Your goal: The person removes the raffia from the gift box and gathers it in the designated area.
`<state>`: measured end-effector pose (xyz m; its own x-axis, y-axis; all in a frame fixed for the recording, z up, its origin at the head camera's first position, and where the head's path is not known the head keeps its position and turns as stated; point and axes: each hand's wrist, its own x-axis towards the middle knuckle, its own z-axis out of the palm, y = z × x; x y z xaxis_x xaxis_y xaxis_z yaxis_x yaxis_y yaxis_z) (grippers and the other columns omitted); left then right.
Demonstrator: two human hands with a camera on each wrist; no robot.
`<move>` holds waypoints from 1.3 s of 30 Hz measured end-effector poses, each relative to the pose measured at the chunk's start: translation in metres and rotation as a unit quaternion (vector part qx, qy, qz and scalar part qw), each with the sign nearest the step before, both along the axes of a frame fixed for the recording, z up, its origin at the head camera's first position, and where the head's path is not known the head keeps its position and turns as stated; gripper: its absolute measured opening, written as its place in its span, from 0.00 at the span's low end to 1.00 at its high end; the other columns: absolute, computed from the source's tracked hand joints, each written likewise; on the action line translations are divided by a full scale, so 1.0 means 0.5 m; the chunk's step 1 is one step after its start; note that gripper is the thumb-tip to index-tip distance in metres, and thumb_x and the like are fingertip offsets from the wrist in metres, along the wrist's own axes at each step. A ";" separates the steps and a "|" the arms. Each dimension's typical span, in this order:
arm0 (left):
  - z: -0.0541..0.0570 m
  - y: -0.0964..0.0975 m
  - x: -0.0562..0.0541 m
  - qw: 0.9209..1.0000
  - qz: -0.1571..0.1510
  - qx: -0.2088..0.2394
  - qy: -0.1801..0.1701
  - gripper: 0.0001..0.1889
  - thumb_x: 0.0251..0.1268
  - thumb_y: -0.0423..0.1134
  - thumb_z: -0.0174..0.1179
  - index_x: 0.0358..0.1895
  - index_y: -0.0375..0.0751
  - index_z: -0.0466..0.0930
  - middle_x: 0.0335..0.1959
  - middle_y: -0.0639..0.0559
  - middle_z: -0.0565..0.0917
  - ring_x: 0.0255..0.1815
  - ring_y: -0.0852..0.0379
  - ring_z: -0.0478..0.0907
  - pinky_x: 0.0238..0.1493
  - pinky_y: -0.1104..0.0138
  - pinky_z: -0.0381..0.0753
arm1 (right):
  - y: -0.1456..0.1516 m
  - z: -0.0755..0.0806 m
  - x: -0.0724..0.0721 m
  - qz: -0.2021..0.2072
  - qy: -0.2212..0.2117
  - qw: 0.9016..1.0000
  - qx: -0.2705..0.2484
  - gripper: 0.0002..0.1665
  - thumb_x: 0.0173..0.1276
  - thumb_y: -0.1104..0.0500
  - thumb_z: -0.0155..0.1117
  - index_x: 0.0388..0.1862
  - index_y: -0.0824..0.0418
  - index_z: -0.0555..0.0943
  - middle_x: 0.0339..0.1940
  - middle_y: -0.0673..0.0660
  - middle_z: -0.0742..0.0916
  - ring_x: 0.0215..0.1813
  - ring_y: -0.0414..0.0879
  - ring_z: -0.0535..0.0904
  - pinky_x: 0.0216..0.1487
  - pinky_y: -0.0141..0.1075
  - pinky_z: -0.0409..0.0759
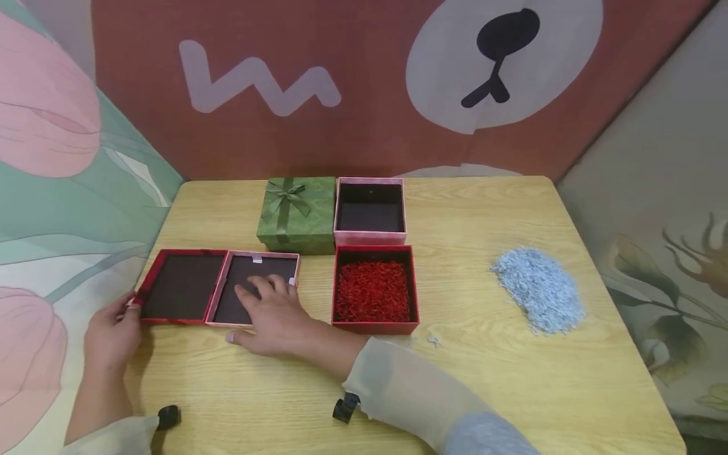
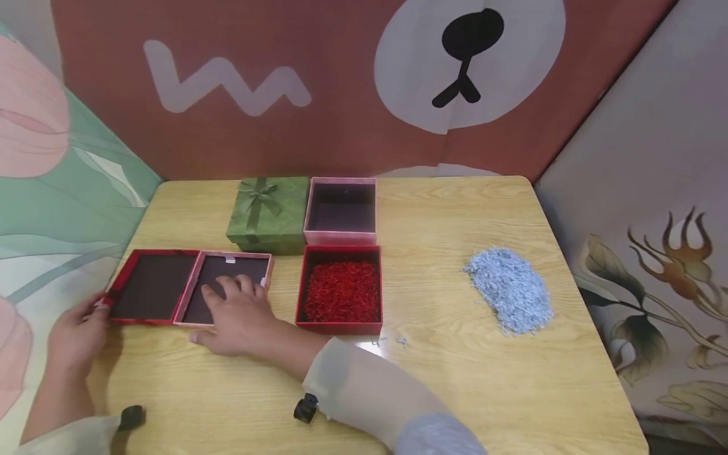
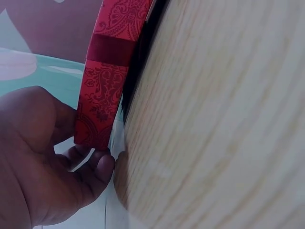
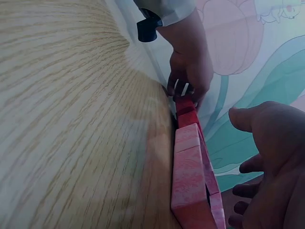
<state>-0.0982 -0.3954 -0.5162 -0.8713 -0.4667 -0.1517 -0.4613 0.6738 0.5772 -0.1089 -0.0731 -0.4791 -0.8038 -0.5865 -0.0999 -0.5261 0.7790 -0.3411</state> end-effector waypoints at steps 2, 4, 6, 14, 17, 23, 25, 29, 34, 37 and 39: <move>0.000 0.000 0.002 1.000 0.000 -0.005 0.002 0.28 0.82 0.45 0.42 0.79 0.39 0.64 0.67 0.27 0.73 0.67 0.30 0.70 0.52 0.50 0.69 | 0.014 0.004 0.004 0.009 0.008 1.000 -0.015 0.51 0.71 0.23 0.52 0.85 0.42 0.58 0.83 0.49 0.62 0.79 0.51 0.56 0.78 0.52 0.61; 0.002 0.001 0.003 1.000 0.001 -0.009 0.003 0.29 0.82 0.46 0.44 0.80 0.39 0.62 0.66 0.27 0.73 0.66 0.30 0.71 0.48 0.54 0.68 | 0.028 0.007 0.007 0.020 0.008 0.999 -0.032 0.50 0.72 0.24 0.52 0.85 0.44 0.58 0.82 0.49 0.63 0.79 0.51 0.57 0.78 0.51 0.61; 0.005 0.004 0.003 1.000 0.007 -0.008 0.005 0.30 0.81 0.47 0.46 0.80 0.39 0.61 0.66 0.27 0.72 0.65 0.30 0.71 0.46 0.56 0.68 | 0.041 0.009 0.009 0.024 0.004 0.998 -0.057 0.49 0.73 0.26 0.53 0.85 0.45 0.59 0.82 0.49 0.64 0.79 0.51 0.58 0.78 0.49 0.61; 0.017 0.027 0.007 0.999 0.033 0.016 0.026 0.33 0.79 0.49 0.51 0.81 0.43 0.61 0.70 0.31 0.67 0.68 0.33 0.69 0.52 0.60 0.71 | 0.084 0.018 0.012 0.009 -0.042 0.982 -0.184 0.44 0.74 0.36 0.62 0.83 0.47 0.63 0.80 0.47 0.67 0.79 0.46 0.58 0.77 0.42 0.64; 0.025 0.040 0.005 0.998 0.030 0.027 0.047 0.32 0.79 0.49 0.52 0.81 0.44 0.62 0.71 0.32 0.68 0.72 0.34 0.65 0.64 0.51 0.69 | 0.097 0.029 0.018 0.008 -0.060 0.974 -0.220 0.43 0.74 0.38 0.63 0.82 0.48 0.64 0.80 0.46 0.67 0.79 0.45 0.58 0.76 0.41 0.66; 0.047 0.073 0.004 0.995 0.008 0.055 0.088 0.32 0.79 0.48 0.54 0.82 0.47 0.61 0.78 0.35 0.63 0.79 0.35 0.57 0.80 0.44 0.53 | 0.126 0.056 0.029 0.001 -0.085 0.958 -0.275 0.39 0.74 0.42 0.66 0.80 0.49 0.68 0.78 0.45 0.69 0.78 0.43 0.60 0.74 0.42 0.69; 0.051 0.087 0.002 0.992 0.000 0.058 0.112 0.31 0.79 0.47 0.55 0.81 0.47 0.64 0.77 0.36 0.66 0.77 0.37 0.59 0.80 0.51 0.56 | 0.136 0.065 0.032 0.000 -0.089 0.953 -0.288 0.38 0.75 0.43 0.66 0.80 0.48 0.68 0.77 0.45 0.70 0.78 0.42 0.61 0.74 0.43 0.69; 0.057 0.119 -0.002 0.986 -0.027 0.055 0.155 0.28 0.78 0.43 0.58 0.78 0.46 0.69 0.73 0.39 0.72 0.71 0.43 0.66 0.70 0.69 0.65 | 0.160 0.078 0.033 -0.009 -0.084 0.946 -0.313 0.37 0.74 0.44 0.67 0.78 0.49 0.70 0.76 0.45 0.71 0.77 0.41 0.63 0.73 0.42 0.70; 0.073 0.165 -0.002 0.979 -0.066 0.075 0.177 0.28 0.78 0.41 0.58 0.78 0.49 0.69 0.75 0.42 0.70 0.73 0.40 0.65 0.76 0.59 0.61 | 0.197 0.083 0.025 -0.025 -0.066 0.937 -0.342 0.37 0.73 0.47 0.69 0.77 0.50 0.71 0.76 0.47 0.72 0.72 0.42 0.71 0.68 0.37 0.75; 0.088 0.197 -0.001 0.972 -0.103 0.084 0.194 0.28 0.78 0.40 0.58 0.78 0.49 0.69 0.76 0.42 0.69 0.73 0.40 0.65 0.76 0.63 0.60 | 0.220 0.080 0.018 -0.034 -0.055 0.938 -0.339 0.37 0.73 0.47 0.69 0.78 0.50 0.71 0.76 0.49 0.73 0.70 0.45 0.74 0.67 0.38 0.77; 0.097 0.219 -0.002 0.965 -0.134 0.082 0.212 0.27 0.78 0.39 0.59 0.77 0.48 0.70 0.75 0.43 0.69 0.74 0.43 0.65 0.73 0.72 0.60 | 0.235 0.077 0.014 -0.045 -0.051 0.943 -0.327 0.37 0.73 0.47 0.69 0.78 0.49 0.70 0.76 0.48 0.73 0.70 0.46 0.73 0.67 0.42 0.77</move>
<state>-0.0992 -0.2857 -0.4678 -0.9572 -0.2157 0.1929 0.0182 0.6204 0.7841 -0.1019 0.0445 -0.4403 -0.8588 -0.4794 0.1807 -0.4071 0.4244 -0.8088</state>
